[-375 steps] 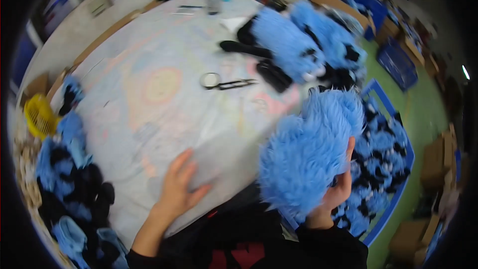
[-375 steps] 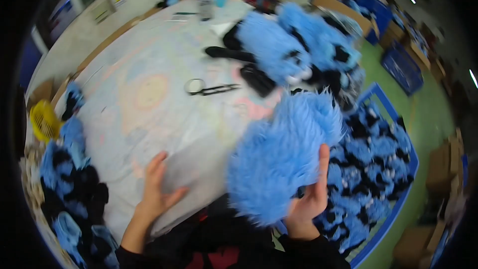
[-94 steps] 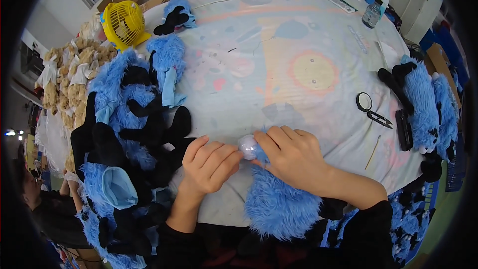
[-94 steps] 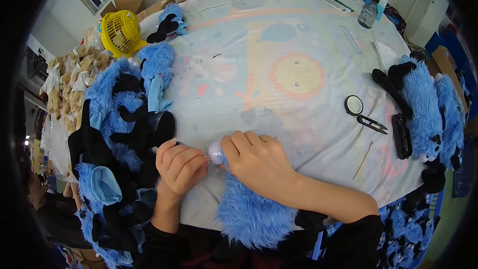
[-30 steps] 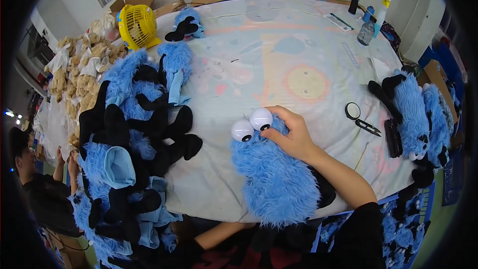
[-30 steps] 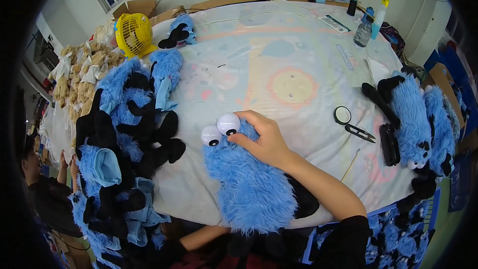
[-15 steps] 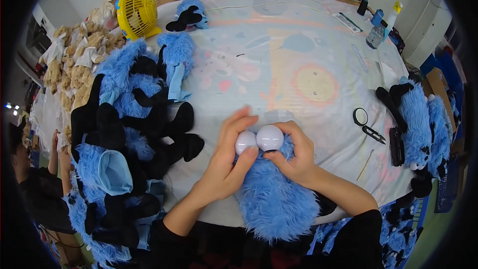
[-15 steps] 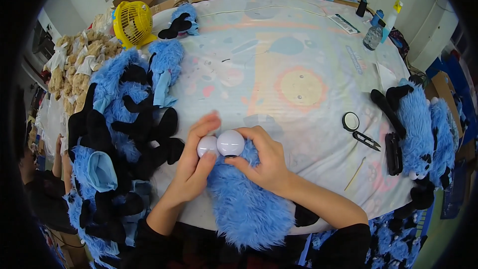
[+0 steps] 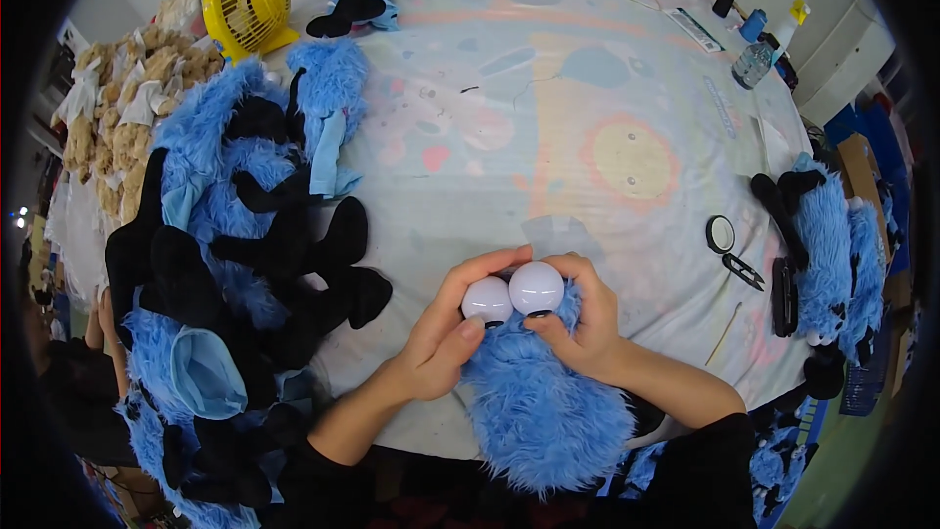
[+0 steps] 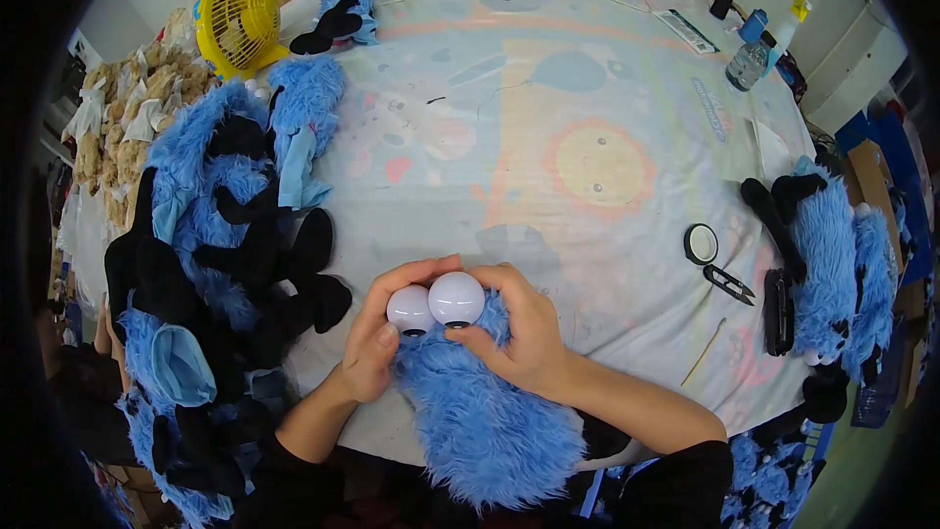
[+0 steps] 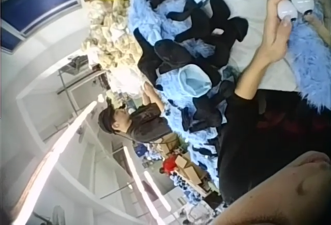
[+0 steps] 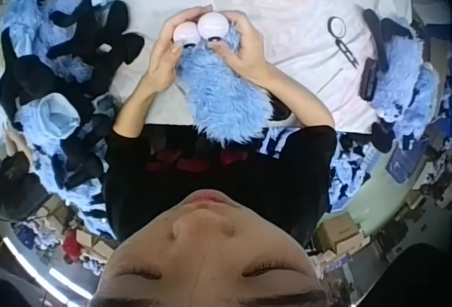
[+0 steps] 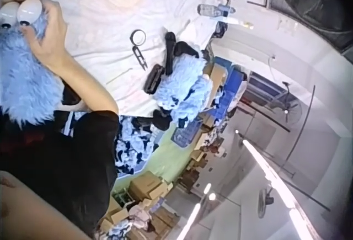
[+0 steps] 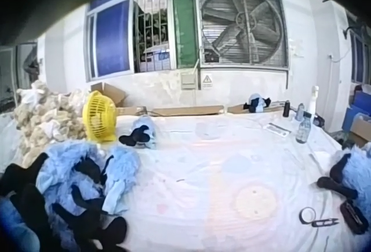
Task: The recorder is assembling and inspecting blue plush monster toys by attaching plastic eyes and checking the fabric seams.
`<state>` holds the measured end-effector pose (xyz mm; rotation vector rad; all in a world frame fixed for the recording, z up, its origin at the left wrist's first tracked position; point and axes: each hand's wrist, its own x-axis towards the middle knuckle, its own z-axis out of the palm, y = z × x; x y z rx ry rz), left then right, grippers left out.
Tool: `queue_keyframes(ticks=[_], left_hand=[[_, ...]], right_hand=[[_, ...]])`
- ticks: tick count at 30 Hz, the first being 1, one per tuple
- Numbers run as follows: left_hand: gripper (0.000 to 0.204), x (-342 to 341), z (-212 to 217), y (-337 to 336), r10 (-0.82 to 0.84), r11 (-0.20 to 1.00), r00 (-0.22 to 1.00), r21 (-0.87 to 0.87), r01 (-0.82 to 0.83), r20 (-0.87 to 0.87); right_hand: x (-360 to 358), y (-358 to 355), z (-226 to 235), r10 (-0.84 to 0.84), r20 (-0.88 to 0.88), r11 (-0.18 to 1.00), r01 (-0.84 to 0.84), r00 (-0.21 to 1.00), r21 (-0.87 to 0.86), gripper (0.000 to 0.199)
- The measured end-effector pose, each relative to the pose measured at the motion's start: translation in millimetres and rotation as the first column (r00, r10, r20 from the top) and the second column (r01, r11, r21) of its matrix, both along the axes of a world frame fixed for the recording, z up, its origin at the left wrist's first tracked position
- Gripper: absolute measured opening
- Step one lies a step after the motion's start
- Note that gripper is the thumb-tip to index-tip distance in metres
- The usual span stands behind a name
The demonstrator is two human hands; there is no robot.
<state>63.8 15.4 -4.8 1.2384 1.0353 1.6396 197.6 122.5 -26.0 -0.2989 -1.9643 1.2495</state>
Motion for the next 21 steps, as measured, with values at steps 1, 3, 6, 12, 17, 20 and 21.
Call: queue_keyframes(ticks=[1,3,6,12,17,20,21], left_hand=[[0.043,0.7,-1.5,0.0,0.000,1.000,1.000,-0.003,0.000,0.004],[0.040,1.9,-4.5,-0.3,0.075,0.997,0.990,-0.026,-0.078,-0.117],[0.037,2.6,-8.2,-2.7,0.147,0.986,0.960,-0.040,-0.161,-0.237],[0.029,-3.4,-15.5,-8.0,0.145,0.987,0.986,-0.059,-0.150,-0.084],[0.030,-6.8,-16.2,-4.3,0.087,0.996,0.996,-0.006,-0.087,0.004],[0.032,1.4,-6.8,-1.8,0.170,0.985,0.978,-0.008,-0.173,-0.118],[0.032,3.8,-4.5,-1.2,0.168,0.985,0.979,-0.008,-0.170,-0.119]], right_hand=[[-0.1,0.0,0.0,0.000,0.004,1.000,0.000,1.000,-0.003,0.045],[-0.8,0.6,1.9,-0.005,-0.005,0.998,0.006,1.000,0.067,0.045],[-2.1,0.7,2.9,-0.007,-0.016,0.991,0.009,1.000,0.135,0.046],[-4.2,-2.1,1.7,-0.020,-0.025,0.953,0.027,0.999,0.302,0.047],[-3.6,-1.6,1.0,-0.026,-0.032,0.953,0.035,0.999,0.300,0.046],[-1.8,0.8,0.4,-0.025,-0.028,0.967,0.031,0.999,0.253,0.046],[-1.2,0.7,0.8,-0.027,-0.028,0.967,0.034,0.999,0.253,0.046]])
